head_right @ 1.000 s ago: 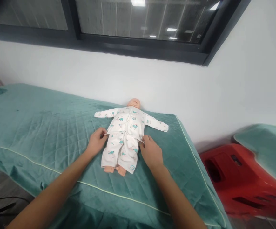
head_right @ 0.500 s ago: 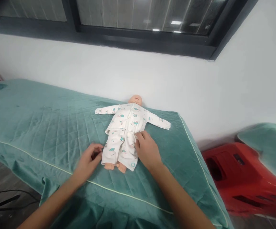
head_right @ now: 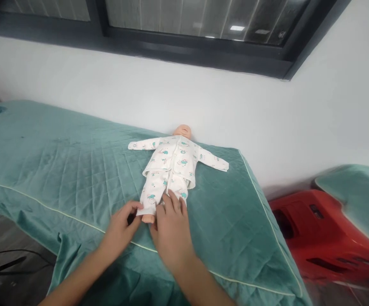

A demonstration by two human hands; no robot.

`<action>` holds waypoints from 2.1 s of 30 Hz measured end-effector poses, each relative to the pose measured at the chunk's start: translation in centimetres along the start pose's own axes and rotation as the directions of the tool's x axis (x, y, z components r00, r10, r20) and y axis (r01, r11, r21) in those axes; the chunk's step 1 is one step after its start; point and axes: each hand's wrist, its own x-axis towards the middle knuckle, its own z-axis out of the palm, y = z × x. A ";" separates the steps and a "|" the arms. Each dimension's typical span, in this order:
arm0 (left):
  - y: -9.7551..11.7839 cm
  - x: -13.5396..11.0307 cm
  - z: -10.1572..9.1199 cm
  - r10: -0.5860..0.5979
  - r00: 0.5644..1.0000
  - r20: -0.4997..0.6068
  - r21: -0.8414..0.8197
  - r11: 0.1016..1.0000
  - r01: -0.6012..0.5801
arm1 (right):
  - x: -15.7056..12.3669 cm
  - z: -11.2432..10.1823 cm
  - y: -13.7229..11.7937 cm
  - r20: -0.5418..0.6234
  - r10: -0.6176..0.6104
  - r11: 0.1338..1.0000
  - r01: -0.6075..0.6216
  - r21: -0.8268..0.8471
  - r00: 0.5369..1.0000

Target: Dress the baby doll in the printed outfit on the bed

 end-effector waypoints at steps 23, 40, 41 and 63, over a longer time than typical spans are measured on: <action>4.2 -1.4 0.9 0.430 0.899 0.083 0.406 0.809 -0.425 | -5.3 -0.4 2.5 -0.201 0.279 0.879 -0.165 0.448 0.939; 5.3 0.9 0.9 0.483 0.873 0.061 0.416 0.783 -0.463 | -2.7 -3.7 3.6 -0.076 0.159 0.893 -0.111 0.437 0.984; 5.4 0.5 0.7 0.490 0.871 0.045 0.407 0.787 -0.464 | -3.1 -4.0 3.3 -0.070 0.135 0.900 -0.093 0.427 0.988; -7.8 18.7 -3.1 0.132 0.987 -0.089 0.579 0.814 -0.057 | 4.6 -1.3 22.1 -0.273 0.319 0.919 -0.366 -0.146 0.908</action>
